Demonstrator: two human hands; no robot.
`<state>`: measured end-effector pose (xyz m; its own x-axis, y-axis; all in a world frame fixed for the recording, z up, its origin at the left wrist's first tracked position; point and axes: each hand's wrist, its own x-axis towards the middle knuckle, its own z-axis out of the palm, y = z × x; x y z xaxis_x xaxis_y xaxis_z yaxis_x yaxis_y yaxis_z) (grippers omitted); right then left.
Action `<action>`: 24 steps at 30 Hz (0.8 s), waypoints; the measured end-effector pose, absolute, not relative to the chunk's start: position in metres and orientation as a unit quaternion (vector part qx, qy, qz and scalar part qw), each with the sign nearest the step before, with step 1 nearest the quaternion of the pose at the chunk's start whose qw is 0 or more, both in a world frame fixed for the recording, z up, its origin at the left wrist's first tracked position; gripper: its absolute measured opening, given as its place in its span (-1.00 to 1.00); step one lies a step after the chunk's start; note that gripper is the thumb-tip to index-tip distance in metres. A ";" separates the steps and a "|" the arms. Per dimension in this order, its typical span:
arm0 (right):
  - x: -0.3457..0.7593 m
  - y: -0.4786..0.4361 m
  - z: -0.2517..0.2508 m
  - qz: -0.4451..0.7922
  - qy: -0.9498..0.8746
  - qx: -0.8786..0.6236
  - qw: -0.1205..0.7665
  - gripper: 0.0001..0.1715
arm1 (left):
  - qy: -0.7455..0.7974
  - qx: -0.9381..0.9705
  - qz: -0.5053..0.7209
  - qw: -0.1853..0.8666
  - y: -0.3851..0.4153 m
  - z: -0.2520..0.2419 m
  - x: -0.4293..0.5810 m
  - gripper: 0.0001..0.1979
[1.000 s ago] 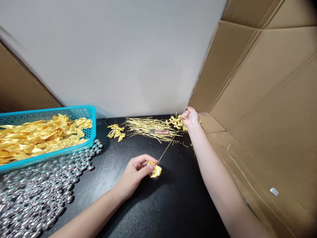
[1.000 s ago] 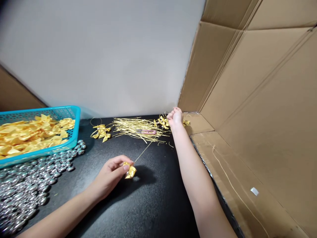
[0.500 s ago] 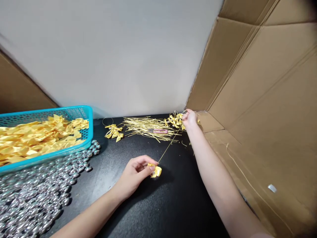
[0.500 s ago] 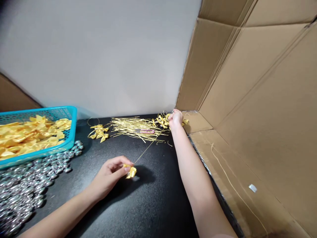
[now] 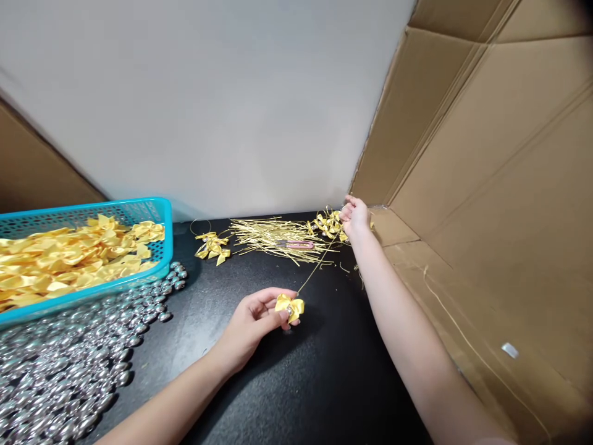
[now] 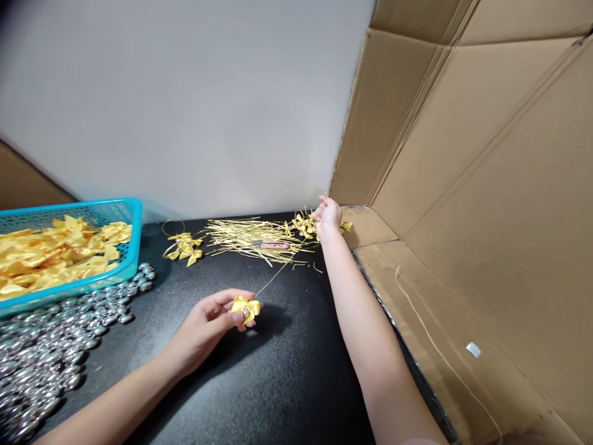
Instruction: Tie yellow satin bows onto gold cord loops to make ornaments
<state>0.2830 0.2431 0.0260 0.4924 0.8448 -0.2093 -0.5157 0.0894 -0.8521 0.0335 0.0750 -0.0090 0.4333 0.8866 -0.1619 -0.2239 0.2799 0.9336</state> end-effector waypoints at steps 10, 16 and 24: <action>0.277 0.234 0.042 0.509 -0.226 -0.459 0.692 -0.66 | 0.383 0.486 0.387 0.684 0.076 -0.011 0.032 -0.71; 0.275 0.225 0.055 0.511 -0.248 -0.474 0.673 -0.66 | 0.392 0.524 0.387 0.649 0.079 -0.013 0.030 -0.78; 0.282 0.226 0.052 0.503 -0.236 -0.502 0.663 -0.62 | 0.373 0.644 0.360 0.563 0.074 -0.008 0.028 -0.90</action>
<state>0.2820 0.2261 0.0517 0.3814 0.9042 -0.1920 -0.4305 -0.0100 -0.9026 0.0285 0.0739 -0.0084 0.4622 0.8857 0.0436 0.0747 -0.0879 0.9933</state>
